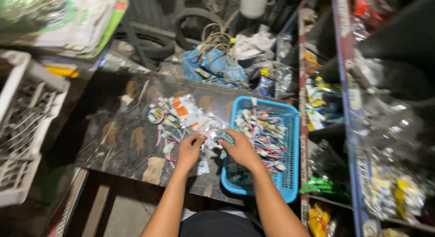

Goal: The person is cleaning and inspecting bundles of wiring harnesses for motorcycles using a cloth in a parts storage area.

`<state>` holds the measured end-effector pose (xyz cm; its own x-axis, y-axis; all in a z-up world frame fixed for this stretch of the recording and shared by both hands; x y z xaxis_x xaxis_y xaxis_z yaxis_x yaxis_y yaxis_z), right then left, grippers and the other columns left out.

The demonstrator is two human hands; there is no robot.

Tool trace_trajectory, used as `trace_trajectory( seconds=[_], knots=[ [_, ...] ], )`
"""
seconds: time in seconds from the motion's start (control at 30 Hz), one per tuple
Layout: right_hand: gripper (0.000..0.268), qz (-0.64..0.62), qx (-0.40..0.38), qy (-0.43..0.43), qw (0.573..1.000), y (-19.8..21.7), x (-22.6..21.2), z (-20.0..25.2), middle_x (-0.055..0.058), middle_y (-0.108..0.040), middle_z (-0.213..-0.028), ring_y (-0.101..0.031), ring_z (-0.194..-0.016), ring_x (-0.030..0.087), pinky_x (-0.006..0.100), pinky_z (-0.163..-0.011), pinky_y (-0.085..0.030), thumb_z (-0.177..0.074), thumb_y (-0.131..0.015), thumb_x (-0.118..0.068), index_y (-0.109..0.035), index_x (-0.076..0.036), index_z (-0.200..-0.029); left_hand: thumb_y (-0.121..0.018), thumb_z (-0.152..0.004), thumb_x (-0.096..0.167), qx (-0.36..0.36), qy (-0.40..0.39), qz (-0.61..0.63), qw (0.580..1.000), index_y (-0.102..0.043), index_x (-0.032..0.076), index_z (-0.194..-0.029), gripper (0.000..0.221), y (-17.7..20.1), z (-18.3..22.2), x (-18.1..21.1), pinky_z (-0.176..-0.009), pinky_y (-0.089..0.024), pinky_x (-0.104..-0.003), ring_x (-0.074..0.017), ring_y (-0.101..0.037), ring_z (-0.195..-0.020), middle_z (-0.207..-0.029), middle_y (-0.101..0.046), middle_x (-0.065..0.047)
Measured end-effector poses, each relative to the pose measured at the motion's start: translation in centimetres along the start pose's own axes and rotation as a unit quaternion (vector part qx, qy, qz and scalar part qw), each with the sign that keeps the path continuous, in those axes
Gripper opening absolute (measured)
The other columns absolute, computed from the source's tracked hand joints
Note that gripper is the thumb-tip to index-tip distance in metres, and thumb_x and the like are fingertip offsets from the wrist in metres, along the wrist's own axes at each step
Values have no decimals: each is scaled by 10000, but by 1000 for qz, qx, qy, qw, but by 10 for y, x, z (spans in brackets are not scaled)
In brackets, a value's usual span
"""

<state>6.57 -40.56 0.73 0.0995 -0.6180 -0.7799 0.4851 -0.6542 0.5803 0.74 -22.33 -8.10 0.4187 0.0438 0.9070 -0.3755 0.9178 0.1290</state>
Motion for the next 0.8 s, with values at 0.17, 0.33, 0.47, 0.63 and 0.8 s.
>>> trace_trajectory(
  seconds=[0.17,0.33,0.47,0.63,0.8],
  knots=[
    [486,-13,-77,20,997,-58,-24,-20,216,-674,-1306,-576,-1268,433,542,-1078,-450,-924,-666,-167,-597,-164,-1406,-661,-926,295,26,49,-7,998,-816,129,-1029,250,43,0,-20,-863,-546,-398,-247,-723,-927,-915,-787,-102],
    [391,10,-104,45,994,-122,-22,-54,246,-715,-1205,-615,-1216,445,513,-1062,-473,-892,-682,-80,-693,-80,-1283,-674,-892,304,68,87,-17,994,-813,126,-1032,265,87,-24,-90,-914,-535,-449,-350,-717,-1036,-1001,-781,-138],
    [327,22,-123,-48,991,-187,11,-90,124,-744,-1147,-656,-1177,364,504,-1043,-477,-918,-679,-261,-729,-184,-1232,-664,-896,377,115,121,-36,985,-675,106,-1260,453,118,-35,-117,-1006,-496,-497,-347,-666,-1171,-1144,-756,-133],
    [467,-108,-137,-69,982,-230,-9,-101,207,-642,-1364,-515,-1366,399,496,-1152,-376,-922,-653,-227,-645,-142,-1381,-610,-993,278,133,27,7,991,-383,-96,-1490,662,141,-52,-120,-1160,-371,-581,-474,-472,-1384,-1454,-533,-322],
    [494,-56,-154,-66,984,-271,-2,-113,217,-600,-1404,-460,-1396,418,528,-1181,-335,-921,-648,-254,-606,-125,-1396,-515,-1065,356,80,79,144,983,-389,-56,-1524,630,152,-70,-125,-1209,-281,-581,-425,-369,-1470,-1523,-487,-273]
  ],
)
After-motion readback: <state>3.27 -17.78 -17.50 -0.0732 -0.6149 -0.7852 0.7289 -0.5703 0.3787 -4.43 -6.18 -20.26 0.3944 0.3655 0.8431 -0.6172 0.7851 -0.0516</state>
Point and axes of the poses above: each hand's wrist, its own z-axis away from the middle knuckle, its own y-axis out of the back of the hand, x = y × z, the point moved 1 cm from there along -z, towards the middle knuckle
